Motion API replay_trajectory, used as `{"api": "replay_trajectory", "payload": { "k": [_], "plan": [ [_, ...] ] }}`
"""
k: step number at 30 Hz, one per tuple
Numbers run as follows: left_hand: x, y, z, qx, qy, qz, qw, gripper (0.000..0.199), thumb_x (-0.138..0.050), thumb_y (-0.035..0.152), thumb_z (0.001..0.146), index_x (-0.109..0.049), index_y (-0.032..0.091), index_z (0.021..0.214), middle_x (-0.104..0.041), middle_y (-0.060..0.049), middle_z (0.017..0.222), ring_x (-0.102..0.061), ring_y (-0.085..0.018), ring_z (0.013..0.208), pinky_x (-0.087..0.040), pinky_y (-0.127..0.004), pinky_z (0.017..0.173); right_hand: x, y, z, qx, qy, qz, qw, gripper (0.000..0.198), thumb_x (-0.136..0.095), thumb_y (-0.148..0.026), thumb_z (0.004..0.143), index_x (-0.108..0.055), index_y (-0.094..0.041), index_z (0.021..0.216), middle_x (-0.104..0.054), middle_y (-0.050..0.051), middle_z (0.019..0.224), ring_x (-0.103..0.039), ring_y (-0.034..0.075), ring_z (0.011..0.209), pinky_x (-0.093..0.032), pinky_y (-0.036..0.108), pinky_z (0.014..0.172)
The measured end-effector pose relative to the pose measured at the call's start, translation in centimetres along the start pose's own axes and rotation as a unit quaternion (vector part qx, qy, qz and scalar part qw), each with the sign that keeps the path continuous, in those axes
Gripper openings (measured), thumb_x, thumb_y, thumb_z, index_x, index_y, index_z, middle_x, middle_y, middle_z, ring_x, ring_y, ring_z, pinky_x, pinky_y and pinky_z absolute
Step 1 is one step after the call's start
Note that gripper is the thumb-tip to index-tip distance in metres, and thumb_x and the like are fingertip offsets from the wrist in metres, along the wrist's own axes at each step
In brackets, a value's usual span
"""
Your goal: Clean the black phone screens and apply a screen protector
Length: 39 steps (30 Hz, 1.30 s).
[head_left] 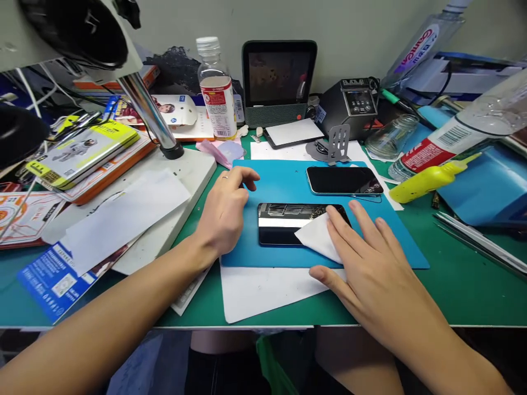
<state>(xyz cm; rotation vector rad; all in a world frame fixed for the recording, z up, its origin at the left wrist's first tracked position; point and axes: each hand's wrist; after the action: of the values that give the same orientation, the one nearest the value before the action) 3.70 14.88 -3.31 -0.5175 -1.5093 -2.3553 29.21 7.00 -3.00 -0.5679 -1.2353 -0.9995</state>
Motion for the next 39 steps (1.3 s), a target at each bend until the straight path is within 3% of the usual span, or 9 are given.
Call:
{"api": "replay_trajectory", "payload": {
  "k": [7, 11, 17, 22, 25, 29, 32, 34, 39],
  "plan": [
    [0.2, 0.2, 0.3, -0.04, 0.069, -0.096, 0.992, 0.019, -0.034, 0.022, 0.084, -0.051, 0.022, 0.093, -0.053, -0.004, 0.086, -0.05, -0.023, 0.083, -0.038, -0.04, 0.074, -0.4, -3.4, 5.2, 0.03, -0.06, 0.073, 0.995, 0.099, -0.022, -0.079, 0.096, -0.041, 0.0, 0.153, -0.035, 0.018, 0.162, -0.02, 0.041, 0.154, -0.034, 0.064, 0.117],
    [0.2, 0.2, 0.1, -0.074, 0.084, -0.131, 0.985, 0.017, -0.035, 0.022, 0.084, -0.05, 0.023, 0.091, -0.052, -0.003, 0.084, -0.049, -0.021, 0.079, -0.037, -0.039, 0.071, -0.4, -5.3, 6.5, 0.046, -0.081, 0.107, 0.99, 0.101, -0.025, -0.081, 0.093, -0.038, -0.002, 0.155, -0.028, 0.015, 0.165, -0.014, 0.038, 0.156, -0.028, 0.063, 0.121],
    [0.3, 0.2, 0.1, -0.075, 0.084, -0.144, 0.983, 0.015, -0.034, 0.022, 0.084, -0.049, 0.023, 0.087, -0.05, -0.003, 0.083, -0.047, -0.022, 0.079, -0.037, -0.039, 0.071, 0.3, -5.8, 3.9, 0.038, -0.066, 0.084, 0.994, 0.09, -0.029, -0.075, 0.097, -0.044, -0.008, 0.154, -0.024, 0.014, 0.167, -0.01, 0.04, 0.156, -0.032, 0.064, 0.119],
    [0.4, 0.6, 0.1, -0.058, 0.078, -0.132, 0.986, 0.014, -0.033, 0.02, 0.085, -0.047, 0.024, 0.084, -0.05, -0.004, 0.082, -0.046, -0.023, 0.08, -0.037, -0.039, 0.072, 0.5, -2.9, 0.3, -0.025, -0.03, 0.039, 0.998, 0.078, -0.033, -0.071, 0.098, -0.052, -0.015, 0.15, -0.024, 0.02, 0.166, -0.008, 0.046, 0.155, -0.032, 0.073, 0.112],
    [0.5, 0.8, 0.2, -0.054, 0.073, -0.126, 0.988, 0.013, -0.033, 0.018, 0.084, -0.043, 0.024, 0.081, -0.049, -0.004, 0.081, -0.046, -0.023, 0.08, -0.036, -0.039, 0.072, 0.1, -1.0, 0.2, -0.064, -0.034, 0.026, 0.997, 0.078, -0.027, -0.07, 0.1, -0.054, -0.016, 0.149, -0.026, 0.021, 0.165, -0.009, 0.047, 0.154, -0.03, 0.073, 0.112],
    [0.7, 0.7, 0.4, -0.051, 0.08, -0.122, 0.988, 0.013, -0.032, 0.018, 0.084, -0.041, 0.024, 0.078, -0.048, -0.003, 0.08, -0.044, -0.022, 0.079, -0.035, -0.039, 0.072, -0.2, -1.3, 3.0, -0.081, -0.069, 0.047, 0.993, 0.092, -0.022, -0.078, 0.095, -0.051, -0.011, 0.15, -0.024, 0.021, 0.166, -0.006, 0.046, 0.155, -0.027, 0.069, 0.116],
    [0.7, 0.5, 0.6, -0.053, 0.081, -0.119, 0.988, 0.013, -0.031, 0.019, 0.086, -0.04, 0.024, 0.078, -0.047, -0.003, 0.08, -0.044, -0.022, 0.078, -0.035, -0.039, 0.072, -0.4, -3.8, 6.0, -0.066, -0.096, 0.068, 0.991, 0.103, -0.017, -0.083, 0.092, -0.045, -0.006, 0.153, -0.021, 0.02, 0.167, -0.003, 0.044, 0.155, -0.022, 0.067, 0.12],
    [0.5, 0.4, 0.6, -0.049, 0.079, -0.116, 0.989, 0.013, -0.032, 0.019, 0.086, -0.04, 0.025, 0.077, -0.048, -0.003, 0.08, -0.044, -0.022, 0.078, -0.036, -0.039, 0.072, -0.5, -5.5, 7.4, -0.049, -0.119, 0.085, 0.988, 0.111, -0.017, -0.085, 0.09, -0.037, 0.003, 0.155, -0.021, 0.025, 0.166, -0.003, 0.042, 0.156, -0.018, 0.062, 0.123],
    [0.3, 0.4, 0.6, -0.042, 0.077, -0.11, 0.99, 0.013, -0.032, 0.02, 0.085, -0.041, 0.025, 0.078, -0.049, -0.003, 0.08, -0.046, -0.022, 0.078, -0.036, -0.038, 0.072, -0.2, -7.1, 7.1, -0.039, -0.134, 0.132, 0.981, 0.109, -0.018, -0.081, 0.094, -0.025, 0.008, 0.157, -0.014, 0.029, 0.165, -0.007, 0.038, 0.156, -0.014, 0.059, 0.126]
  ]
}}
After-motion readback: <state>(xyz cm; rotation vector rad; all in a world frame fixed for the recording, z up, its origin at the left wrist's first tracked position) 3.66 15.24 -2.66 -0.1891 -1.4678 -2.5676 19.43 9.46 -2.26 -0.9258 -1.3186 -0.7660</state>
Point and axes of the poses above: each hand's wrist, its own z-axis towards the middle knuckle, its own x-axis out of the back of the hand, y = z × x
